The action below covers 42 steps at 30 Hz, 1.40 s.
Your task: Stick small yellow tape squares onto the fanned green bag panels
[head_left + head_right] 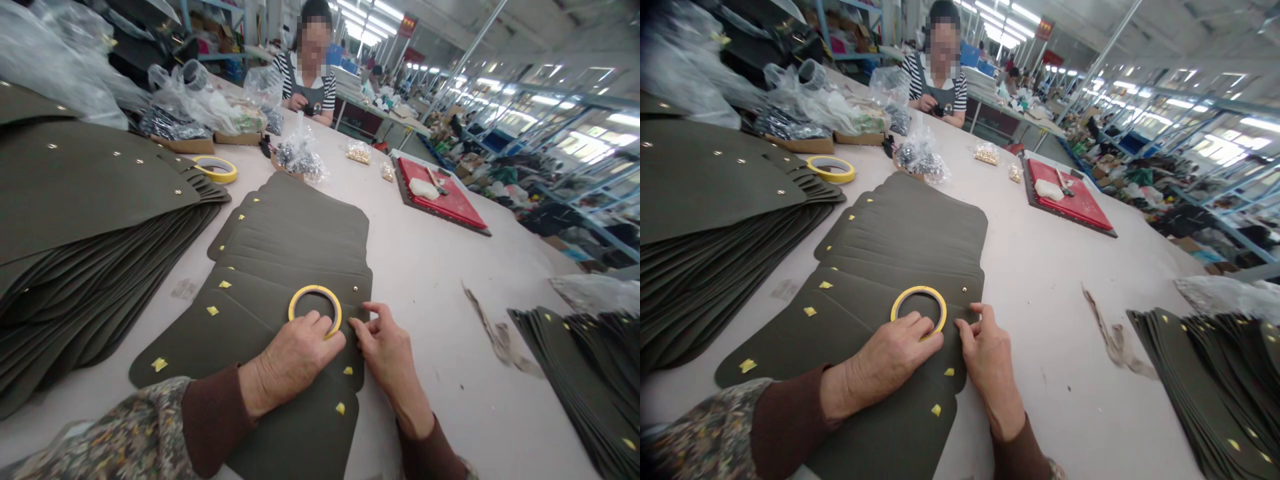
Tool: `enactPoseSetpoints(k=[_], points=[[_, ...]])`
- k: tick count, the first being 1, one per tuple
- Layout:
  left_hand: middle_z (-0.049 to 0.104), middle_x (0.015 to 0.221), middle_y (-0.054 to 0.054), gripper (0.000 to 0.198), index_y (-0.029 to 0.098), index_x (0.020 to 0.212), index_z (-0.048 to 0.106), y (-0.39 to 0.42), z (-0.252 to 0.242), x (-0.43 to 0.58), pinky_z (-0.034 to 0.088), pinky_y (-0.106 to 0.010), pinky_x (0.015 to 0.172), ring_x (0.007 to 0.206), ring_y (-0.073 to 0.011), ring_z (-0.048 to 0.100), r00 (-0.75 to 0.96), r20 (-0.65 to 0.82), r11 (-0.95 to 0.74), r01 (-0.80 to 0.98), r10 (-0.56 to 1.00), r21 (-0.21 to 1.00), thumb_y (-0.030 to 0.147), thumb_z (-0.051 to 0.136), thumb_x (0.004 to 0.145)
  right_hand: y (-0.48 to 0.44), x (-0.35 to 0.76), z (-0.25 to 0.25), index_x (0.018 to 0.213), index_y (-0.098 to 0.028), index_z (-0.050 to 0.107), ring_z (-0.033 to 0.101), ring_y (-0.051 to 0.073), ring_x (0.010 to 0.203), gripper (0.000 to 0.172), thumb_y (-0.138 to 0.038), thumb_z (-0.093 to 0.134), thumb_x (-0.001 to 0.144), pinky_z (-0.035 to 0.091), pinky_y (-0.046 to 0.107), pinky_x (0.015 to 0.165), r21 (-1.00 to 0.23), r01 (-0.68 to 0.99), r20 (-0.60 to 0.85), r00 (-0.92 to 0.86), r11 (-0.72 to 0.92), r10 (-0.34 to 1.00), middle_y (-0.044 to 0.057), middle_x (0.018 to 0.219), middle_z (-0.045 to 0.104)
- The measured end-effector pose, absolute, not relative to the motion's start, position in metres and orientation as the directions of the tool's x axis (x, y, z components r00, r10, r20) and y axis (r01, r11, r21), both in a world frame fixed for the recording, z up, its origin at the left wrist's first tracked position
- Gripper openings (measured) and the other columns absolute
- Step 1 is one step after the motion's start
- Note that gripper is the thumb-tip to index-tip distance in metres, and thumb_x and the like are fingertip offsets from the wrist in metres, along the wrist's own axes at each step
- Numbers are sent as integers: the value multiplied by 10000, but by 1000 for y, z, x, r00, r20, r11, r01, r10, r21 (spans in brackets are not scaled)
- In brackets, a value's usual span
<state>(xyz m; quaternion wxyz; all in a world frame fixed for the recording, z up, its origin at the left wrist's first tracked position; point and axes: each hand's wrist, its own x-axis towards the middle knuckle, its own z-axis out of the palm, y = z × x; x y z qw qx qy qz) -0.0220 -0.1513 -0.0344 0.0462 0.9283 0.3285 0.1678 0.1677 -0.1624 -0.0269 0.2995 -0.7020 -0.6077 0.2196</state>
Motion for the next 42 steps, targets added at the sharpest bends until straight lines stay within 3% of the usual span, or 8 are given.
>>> enactPoseSetpoints(k=[5, 9, 15, 21, 24, 30, 34, 42], points=[[516, 843, -28, 81, 207, 872, 492, -152, -29, -25, 423, -317, 640, 772, -204, 468, 739, 226, -772, 595, 635, 223, 144, 465, 916, -175, 172, -30, 829, -196, 623, 647, 158, 597, 182, -355, 546, 874, 497, 253, 562, -771, 635, 52, 126, -40, 991, 21, 706, 678], [527, 845, -28, 88, 209, 891, 491, -151, -23, -26, 435, -326, 634, 770, -213, 490, 764, 177, -783, 589, 621, 201, 124, 470, 897, -176, 168, -36, 811, -200, 670, 643, 166, 681, 159, -270, 543, 876, 477, 273, 661, -588, 803, 227, 51, 95, 973, 34, 768, 698], [546, 824, -17, 100, 209, 890, 492, -153, -15, -30, 455, -322, 616, 710, -201, 543, 808, 124, -815, 555, 576, 166, 110, 481, 877, -165, 163, -34, 884, -196, 661, 617, 157, 677, 165, -209, 497, 879, 456, 260, 654, -478, 858, 273, -57, 187, 960, 38, 785, 675], [578, 823, -5, 118, 203, 940, 523, -150, -12, -37, 464, -268, 587, 681, -164, 572, 783, 222, -811, 534, 581, 241, 126, 438, 912, -178, 171, -17, 759, -205, 659, 565, 139, 576, 138, -243, 565, 852, 421, 241, 571, -588, 791, 42, -176, 166, 984, -8, 639, 610], [605, 787, 4, 153, 202, 1019, 542, -146, -13, -39, 489, -234, 631, 721, -144, 606, 725, 343, -796, 483, 598, 365, 182, 403, 956, -189, 175, -13, 896, -204, 681, 532, 124, 505, 119, -269, 600, 838, 405, 228, 512, -683, 725, -61, -172, 84, 983, -38, 578, 586], [673, 1129, -69, 433, 183, 1376, 327, -146, -17, -40, 538, -275, 831, 974, -160, 665, 646, 458, -783, 406, 610, 470, 229, 445, 961, -197, 162, -6, 991, -190, 655, 624, 153, 726, 155, -223, 560, 873, 495, 257, 661, -800, 547, 242, -79, 245, 967, 43, 845, 685], [691, 1063, -61, 370, 176, 1303, 372, -151, -17, -38, 548, -267, 766, 917, -166, 683, 660, 413, -767, 429, 627, 477, 223, 465, 948, -195, 153, 0, 939, -199, 647, 630, 158, 794, 151, -142, 521, 878, 508, 274, 721, -683, 573, 410, -211, 453, 887, 58, 875, 679], [660, 910, -9, 145, 203, 1049, 521, -153, -9, -33, 502, -240, 723, 851, -142, 649, 681, 357, -742, 427, 640, 516, 185, 410, 957, -194, 148, -5, 810, -204, 633, 632, 151, 665, 204, -83, 472, 839, 512, 259, 633, -422, 727, 576, -246, 542, 779, 44, 723, 678]])
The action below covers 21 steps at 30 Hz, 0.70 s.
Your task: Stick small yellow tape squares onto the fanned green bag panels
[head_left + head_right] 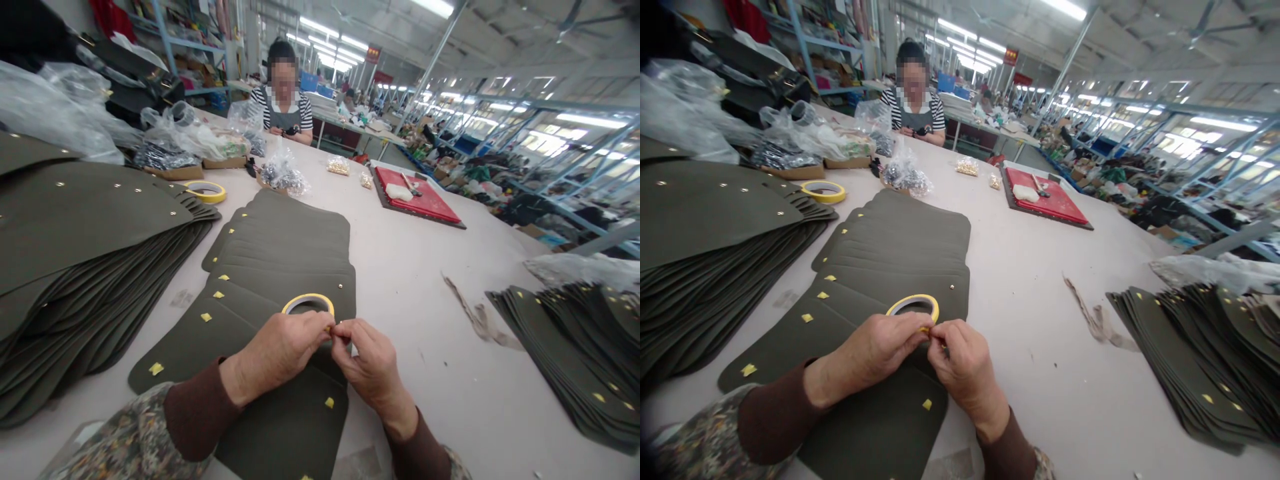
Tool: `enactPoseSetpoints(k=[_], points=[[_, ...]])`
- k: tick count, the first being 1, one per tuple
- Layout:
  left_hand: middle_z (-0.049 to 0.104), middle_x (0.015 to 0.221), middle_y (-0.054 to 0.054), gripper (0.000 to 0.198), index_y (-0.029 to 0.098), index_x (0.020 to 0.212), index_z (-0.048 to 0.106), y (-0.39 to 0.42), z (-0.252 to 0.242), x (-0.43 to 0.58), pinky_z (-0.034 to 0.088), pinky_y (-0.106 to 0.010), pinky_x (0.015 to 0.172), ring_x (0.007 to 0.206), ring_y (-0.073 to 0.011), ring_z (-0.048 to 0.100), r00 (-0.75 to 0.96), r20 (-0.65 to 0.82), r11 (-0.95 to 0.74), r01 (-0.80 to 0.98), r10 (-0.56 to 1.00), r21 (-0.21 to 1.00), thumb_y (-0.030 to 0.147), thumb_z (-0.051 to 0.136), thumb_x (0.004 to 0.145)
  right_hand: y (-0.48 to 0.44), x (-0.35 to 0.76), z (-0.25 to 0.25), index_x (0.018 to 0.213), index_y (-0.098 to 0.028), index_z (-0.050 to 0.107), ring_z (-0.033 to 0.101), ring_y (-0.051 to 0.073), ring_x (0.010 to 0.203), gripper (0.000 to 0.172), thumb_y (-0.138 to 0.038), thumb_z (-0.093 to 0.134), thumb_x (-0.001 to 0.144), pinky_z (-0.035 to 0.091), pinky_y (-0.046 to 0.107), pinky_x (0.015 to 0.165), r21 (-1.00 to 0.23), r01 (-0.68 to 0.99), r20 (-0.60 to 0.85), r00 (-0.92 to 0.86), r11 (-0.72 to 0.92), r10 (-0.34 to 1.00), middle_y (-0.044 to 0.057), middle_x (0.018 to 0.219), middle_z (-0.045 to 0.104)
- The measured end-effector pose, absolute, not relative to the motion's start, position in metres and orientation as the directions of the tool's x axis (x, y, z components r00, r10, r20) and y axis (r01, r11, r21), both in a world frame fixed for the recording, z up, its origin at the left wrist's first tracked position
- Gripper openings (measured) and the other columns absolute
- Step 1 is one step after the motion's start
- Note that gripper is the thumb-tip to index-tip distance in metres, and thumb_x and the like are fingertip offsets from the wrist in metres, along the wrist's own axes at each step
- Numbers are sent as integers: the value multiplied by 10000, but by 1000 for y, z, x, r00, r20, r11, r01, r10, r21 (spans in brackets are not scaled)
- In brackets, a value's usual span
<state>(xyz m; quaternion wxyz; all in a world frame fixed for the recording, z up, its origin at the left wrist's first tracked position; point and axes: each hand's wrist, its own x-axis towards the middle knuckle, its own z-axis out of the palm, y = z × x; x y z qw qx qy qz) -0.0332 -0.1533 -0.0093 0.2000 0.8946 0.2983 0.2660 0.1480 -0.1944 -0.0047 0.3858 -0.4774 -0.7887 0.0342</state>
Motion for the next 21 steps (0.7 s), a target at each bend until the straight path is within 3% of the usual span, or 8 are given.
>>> enactPoseSetpoints(k=[3, 5, 9, 11, 13, 15, 18, 21], points=[[627, 825, -6, 154, 193, 941, 547, -152, -8, -30, 478, -234, 685, 789, -142, 621, 666, 369, -741, 442, 649, 505, 188, 395, 960, -197, 146, -4, 780, -206, 645, 623, 142, 622, 208, -85, 481, 818, 499, 252, 604, -421, 750, 587, -204, 510, 784, 35, 683, 674], [593, 773, 0, 174, 192, 881, 553, -151, -7, -28, 452, -232, 627, 712, -139, 588, 657, 377, -745, 468, 653, 475, 183, 397, 957, -199, 144, -3, 762, -206, 658, 606, 137, 589, 175, -118, 513, 803, 490, 253, 589, -509, 742, 539, -120, 435, 834, 25, 663, 668], [552, 751, -1, 192, 190, 867, 563, -153, -7, -23, 409, -231, 567, 644, -134, 523, 646, 449, -786, 480, 618, 391, 157, 391, 946, -193, 146, -5, 712, -184, 655, 573, 125, 495, 107, -241, 597, 781, 476, 240, 506, -879, 467, 173, 133, 92, 976, 1, 575, 645], [545, 761, -4, 193, 187, 866, 556, -155, -8, -22, 409, -225, 573, 654, -130, 515, 639, 478, -798, 471, 603, 376, 160, 384, 949, -186, 153, -7, 685, -170, 642, 553, 120, 436, 161, -319, 651, 746, 466, 235, 457, -965, 251, -25, 213, -80, 977, -18, 505, 608], [543, 775, -4, 180, 187, 869, 544, -156, -11, -22, 417, -226, 592, 668, -130, 510, 646, 463, -795, 493, 607, 355, 169, 387, 954, -178, 165, -11, 681, -152, 646, 545, 112, 415, 228, -370, 714, 687, 470, 232, 445, -976, 118, -151, 236, -183, 960, -23, 488, 596], [543, 785, -7, 147, 190, 870, 534, -155, -14, -23, 422, -242, 601, 687, -145, 507, 676, 404, -787, 549, 616, 282, 168, 413, 950, -173, 177, -16, 709, -133, 673, 545, 104, 427, 283, -396, 757, 649, 472, 224, 445, -962, 91, -236, 187, -256, 954, -6, 524, 619], [543, 795, -17, 97, 193, 854, 524, -152, -20, -25, 425, -271, 603, 722, -174, 501, 732, 297, -787, 594, 614, 163, 149, 473, 924, -171, 187, -22, 748, -118, 707, 525, 87, 430, 343, -443, 763, 653, 452, 207, 425, -935, 160, -302, 116, -318, 946, 12, 566, 635], [543, 809, -23, 73, 193, 857, 520, -150, -22, -25, 429, -281, 618, 749, -182, 500, 757, 245, -795, 591, 606, 141, 147, 504, 911, -172, 186, -28, 752, -122, 717, 508, 85, 425, 342, -457, 731, 685, 438, 204, 414, -911, 259, -297, 132, -322, 946, 4, 557, 617]])
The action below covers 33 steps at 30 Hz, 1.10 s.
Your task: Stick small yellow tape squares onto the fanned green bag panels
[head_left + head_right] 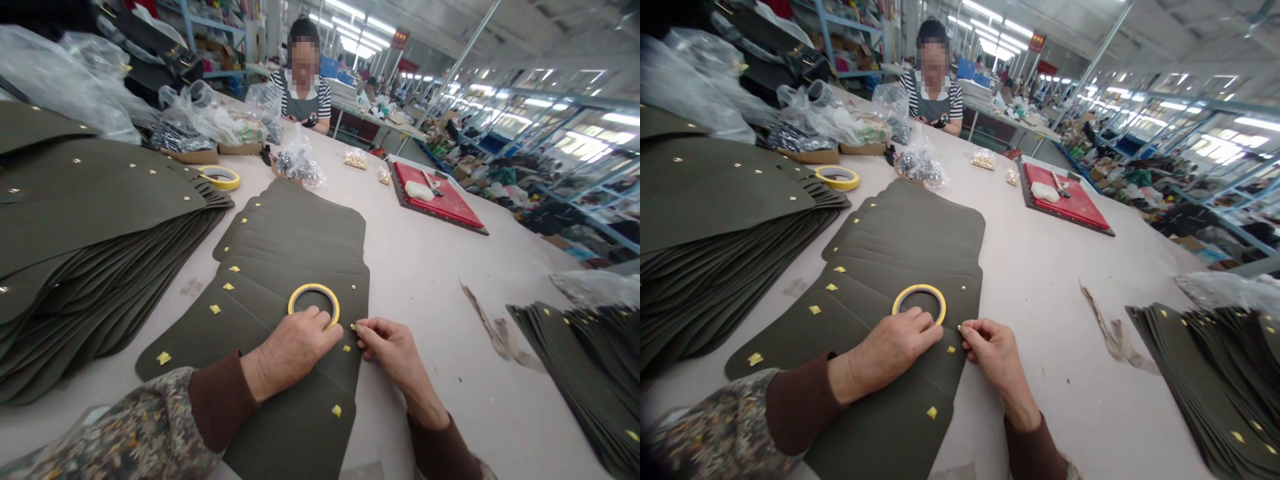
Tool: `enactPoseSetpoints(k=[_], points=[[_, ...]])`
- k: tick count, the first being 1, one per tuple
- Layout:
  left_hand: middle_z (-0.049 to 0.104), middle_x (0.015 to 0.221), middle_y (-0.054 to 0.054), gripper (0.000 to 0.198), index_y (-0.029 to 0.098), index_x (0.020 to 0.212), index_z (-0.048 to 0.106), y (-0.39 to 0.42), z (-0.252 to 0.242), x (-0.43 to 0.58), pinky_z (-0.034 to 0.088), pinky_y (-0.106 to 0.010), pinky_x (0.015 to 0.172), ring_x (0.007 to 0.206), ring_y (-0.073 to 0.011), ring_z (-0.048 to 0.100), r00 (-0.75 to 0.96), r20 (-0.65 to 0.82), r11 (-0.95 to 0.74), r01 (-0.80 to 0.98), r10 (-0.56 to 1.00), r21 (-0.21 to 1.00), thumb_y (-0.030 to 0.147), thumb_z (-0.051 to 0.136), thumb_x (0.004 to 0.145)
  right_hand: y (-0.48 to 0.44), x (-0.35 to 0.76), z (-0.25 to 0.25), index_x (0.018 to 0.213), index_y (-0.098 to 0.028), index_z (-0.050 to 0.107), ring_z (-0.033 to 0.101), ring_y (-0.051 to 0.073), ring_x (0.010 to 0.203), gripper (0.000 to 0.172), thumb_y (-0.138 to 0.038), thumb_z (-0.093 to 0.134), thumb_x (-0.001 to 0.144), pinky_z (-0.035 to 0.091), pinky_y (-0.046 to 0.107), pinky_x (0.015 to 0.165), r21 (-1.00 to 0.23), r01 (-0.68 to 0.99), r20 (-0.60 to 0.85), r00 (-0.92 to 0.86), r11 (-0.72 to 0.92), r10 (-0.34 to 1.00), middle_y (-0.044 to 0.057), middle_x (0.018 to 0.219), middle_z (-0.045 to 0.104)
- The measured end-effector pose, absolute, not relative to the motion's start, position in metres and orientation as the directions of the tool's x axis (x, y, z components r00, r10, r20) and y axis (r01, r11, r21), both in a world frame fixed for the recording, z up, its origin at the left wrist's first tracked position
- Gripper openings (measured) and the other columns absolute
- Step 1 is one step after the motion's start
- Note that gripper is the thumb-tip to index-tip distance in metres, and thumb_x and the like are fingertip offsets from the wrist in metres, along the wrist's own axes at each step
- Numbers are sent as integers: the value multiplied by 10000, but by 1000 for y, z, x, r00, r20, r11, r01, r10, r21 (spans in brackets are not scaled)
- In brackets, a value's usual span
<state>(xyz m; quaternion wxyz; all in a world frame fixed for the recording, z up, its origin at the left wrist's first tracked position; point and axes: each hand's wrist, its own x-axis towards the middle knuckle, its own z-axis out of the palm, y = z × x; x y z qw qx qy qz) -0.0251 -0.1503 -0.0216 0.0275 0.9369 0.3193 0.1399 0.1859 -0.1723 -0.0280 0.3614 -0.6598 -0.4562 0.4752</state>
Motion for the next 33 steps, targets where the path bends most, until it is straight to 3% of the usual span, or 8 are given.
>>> enactPoseSetpoints(k=[4, 9, 13, 17, 21, 24, 29, 33], points=[[544, 824, -21, 60, 198, 864, 513, -150, -22, -23, 425, -290, 617, 754, -189, 495, 752, 233, -787, 595, 617, 164, 155, 519, 905, -171, 179, -31, 784, -149, 725, 546, 122, 469, 271, -405, 641, 766, 445, 228, 443, -851, 458, -223, 126, -256, 967, 7, 573, 632], [543, 841, -21, 58, 198, 871, 504, -151, -23, -23, 427, -305, 625, 766, -198, 490, 758, 219, -788, 584, 615, 192, 158, 504, 912, -168, 171, -28, 776, -190, 702, 635, 165, 601, 179, -301, 566, 812, 481, 266, 583, -687, 725, 2, 66, -47, 998, 30, 683, 700], [541, 864, -24, 53, 200, 889, 504, -150, -24, -26, 421, -304, 618, 783, -203, 486, 734, 238, -771, 602, 637, 208, 161, 489, 920, -172, 172, -28, 953, -195, 632, 607, 151, 517, 186, -311, 592, 813, 459, 250, 517, -673, 737, 37, 118, -62, 992, -8, 626, 657], [554, 913, -38, 52, 192, 907, 513, -146, -24, -28, 442, -330, 699, 845, -217, 488, 702, 257, -747, 630, 664, 211, 167, 472, 928, -183, 176, -30, 830, -199, 619, 584, 137, 498, 171, -359, 569, 859, 455, 243, 503, -734, 675, 24, 142, -79, 990, 0, 633, 648], [554, 884, -43, 79, 194, 895, 520, -141, -26, -26, 435, -363, 717, 812, -223, 480, 697, 250, -739, 650, 672, 177, 176, 453, 932, -186, 173, -32, 790, -197, 674, 625, 165, 653, 198, -319, 546, 879, 462, 270, 641, -632, 775, 115, 52, 32, 992, 41, 753, 696], [553, 861, -44, 95, 193, 883, 527, -139, -26, -25, 429, -376, 726, 788, -222, 480, 697, 253, -740, 652, 671, 164, 159, 449, 924, -181, 166, -32, 762, -190, 670, 614, 165, 652, 206, -301, 540, 877, 439, 273, 650, -548, 835, 159, 49, 47, 986, 37, 729, 681], [558, 823, -32, 131, 194, 875, 529, -139, -23, -29, 436, -351, 692, 750, -206, 497, 712, 288, -768, 605, 640, 212, 154, 418, 931, -174, 162, -27, 694, -195, 644, 540, 133, 546, 172, -262, 564, 829, 397, 242, 563, -511, 860, 116, 62, 6, 991, -7, 609, 613], [584, 805, -16, 153, 193, 956, 545, -138, -21, -36, 468, -286, 670, 735, -168, 547, 665, 406, -779, 530, 626, 334, 182, 392, 961, -178, 168, -17, 625, -198, 637, 496, 114, 476, 173, -245, 601, 788, 346, 222, 478, -595, 804, -109, -75, -5, 991, -37, 510, 563]])
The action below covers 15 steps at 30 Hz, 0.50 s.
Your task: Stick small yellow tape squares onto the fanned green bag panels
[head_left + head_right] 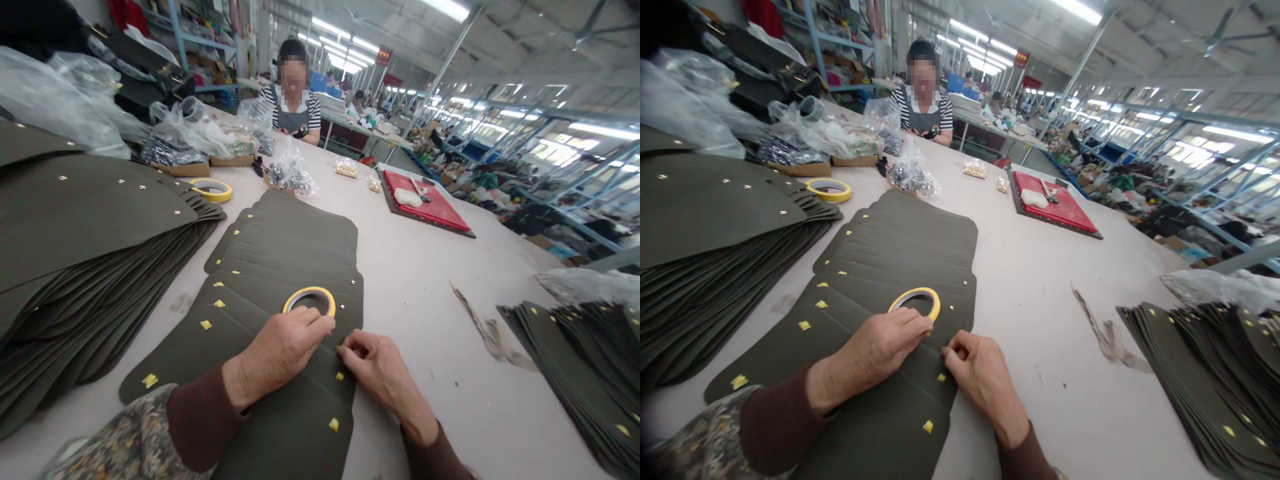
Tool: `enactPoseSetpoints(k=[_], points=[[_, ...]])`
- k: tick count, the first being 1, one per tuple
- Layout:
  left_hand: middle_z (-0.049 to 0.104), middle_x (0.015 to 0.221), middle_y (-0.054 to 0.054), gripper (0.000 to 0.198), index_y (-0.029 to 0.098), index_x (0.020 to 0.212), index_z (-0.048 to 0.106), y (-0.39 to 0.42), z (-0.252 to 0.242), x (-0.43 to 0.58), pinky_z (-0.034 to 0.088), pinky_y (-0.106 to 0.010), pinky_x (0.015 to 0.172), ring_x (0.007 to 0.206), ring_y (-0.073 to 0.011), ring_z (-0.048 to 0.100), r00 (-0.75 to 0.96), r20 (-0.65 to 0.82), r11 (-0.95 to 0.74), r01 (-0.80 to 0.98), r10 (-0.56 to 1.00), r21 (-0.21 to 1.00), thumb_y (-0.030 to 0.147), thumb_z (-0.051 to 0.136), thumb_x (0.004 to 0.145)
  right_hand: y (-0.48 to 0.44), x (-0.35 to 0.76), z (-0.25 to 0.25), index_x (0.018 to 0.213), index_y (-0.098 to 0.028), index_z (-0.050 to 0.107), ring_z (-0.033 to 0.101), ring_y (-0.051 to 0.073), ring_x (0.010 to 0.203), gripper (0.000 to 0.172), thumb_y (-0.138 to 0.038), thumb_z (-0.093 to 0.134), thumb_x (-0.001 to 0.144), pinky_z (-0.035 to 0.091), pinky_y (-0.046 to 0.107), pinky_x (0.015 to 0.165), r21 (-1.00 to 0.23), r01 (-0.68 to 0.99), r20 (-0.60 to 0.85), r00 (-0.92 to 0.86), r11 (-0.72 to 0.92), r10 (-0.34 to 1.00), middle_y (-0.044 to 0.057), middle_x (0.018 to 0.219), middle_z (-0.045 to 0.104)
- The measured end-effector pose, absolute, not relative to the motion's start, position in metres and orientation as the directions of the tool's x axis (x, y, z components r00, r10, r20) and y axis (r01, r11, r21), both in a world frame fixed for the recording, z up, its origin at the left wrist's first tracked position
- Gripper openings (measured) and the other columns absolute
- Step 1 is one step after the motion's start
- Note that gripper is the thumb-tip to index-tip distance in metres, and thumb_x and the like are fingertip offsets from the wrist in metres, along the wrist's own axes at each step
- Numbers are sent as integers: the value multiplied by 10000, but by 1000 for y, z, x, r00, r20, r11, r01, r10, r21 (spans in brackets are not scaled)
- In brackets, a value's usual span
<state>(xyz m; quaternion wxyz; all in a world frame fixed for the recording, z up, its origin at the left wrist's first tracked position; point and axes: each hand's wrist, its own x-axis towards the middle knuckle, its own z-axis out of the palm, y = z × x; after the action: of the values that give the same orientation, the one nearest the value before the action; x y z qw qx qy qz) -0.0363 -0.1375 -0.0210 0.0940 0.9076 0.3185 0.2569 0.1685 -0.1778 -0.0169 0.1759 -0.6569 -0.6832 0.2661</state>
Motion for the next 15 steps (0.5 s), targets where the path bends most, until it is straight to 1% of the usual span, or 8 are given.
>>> enactPoseSetpoints(k=[2, 3, 4, 6, 8, 10, 13, 15], points=[[617, 819, -6, 161, 197, 1062, 539, -137, -21, -39, 492, -248, 678, 738, -142, 587, 628, 470, -784, 471, 620, 404, 206, 408, 968, -181, 172, -12, 683, -195, 679, 516, 116, 478, 132, -248, 613, 784, 360, 217, 462, -679, 734, -166, -118, -26, 979, -31, 533, 599], [643, 858, -7, 196, 199, 1136, 521, -136, -21, -40, 506, -235, 700, 762, -132, 612, 616, 493, -788, 441, 614, 430, 209, 420, 968, -181, 173, -10, 744, -191, 698, 539, 121, 498, 117, -253, 612, 792, 388, 219, 475, -721, 693, -132, -101, -26, 986, -20, 574, 630], [666, 922, -13, 253, 201, 1213, 487, -136, -21, -40, 518, -228, 737, 809, -126, 636, 608, 510, -791, 415, 609, 449, 208, 432, 966, -182, 173, -8, 812, -185, 708, 569, 130, 538, 124, -256, 607, 804, 427, 225, 508, -759, 651, -61, -68, -2, 996, -4, 635, 662], [675, 1086, -38, 375, 202, 1332, 397, -136, -22, -40, 522, -233, 839, 951, -128, 654, 599, 526, -794, 390, 604, 467, 206, 452, 961, -182, 170, -5, 935, -176, 697, 617, 147, 647, 162, -243, 593, 831, 491, 247, 611, -801, 585, 141, -19, 126, 990, 29, 765, 696], [653, 1180, -56, 420, 196, 1365, 352, -137, -23, -37, 516, -247, 893, 1047, -140, 639, 598, 518, -788, 401, 612, 468, 210, 458, 959, -181, 165, -2, 997, -180, 673, 630, 152, 733, 175, -199, 583, 849, 509, 262, 683, -776, 556, 307, -77, 296, 949, 48, 854, 695], [654, 1182, -64, 395, 186, 1344, 358, -138, -23, -35, 528, -253, 876, 1044, -150, 647, 597, 496, -773, 428, 631, 468, 217, 451, 961, -179, 160, -1, 1005, -188, 657, 629, 152, 780, 171, -152, 568, 864, 512, 265, 708, -716, 549, 409, -171, 432, 896, 56, 889, 682], [673, 1116, -60, 366, 181, 1312, 359, -142, -22, -32, 547, -248, 799, 964, -156, 673, 613, 463, -763, 435, 640, 479, 225, 449, 960, -176, 154, -3, 962, -191, 643, 628, 156, 823, 158, -108, 535, 881, 518, 275, 740, -615, 560, 504, -262, 555, 823, 70, 904, 671], [680, 1053, -45, 322, 189, 1273, 383, -143, -21, -32, 544, -247, 768, 914, -154, 678, 629, 449, -764, 423, 634, 487, 206, 442, 957, -175, 152, -6, 917, -190, 631, 624, 155, 791, 157, -88, 518, 879, 518, 277, 722, -548, 587, 542, -293, 596, 787, 64, 856, 667]])
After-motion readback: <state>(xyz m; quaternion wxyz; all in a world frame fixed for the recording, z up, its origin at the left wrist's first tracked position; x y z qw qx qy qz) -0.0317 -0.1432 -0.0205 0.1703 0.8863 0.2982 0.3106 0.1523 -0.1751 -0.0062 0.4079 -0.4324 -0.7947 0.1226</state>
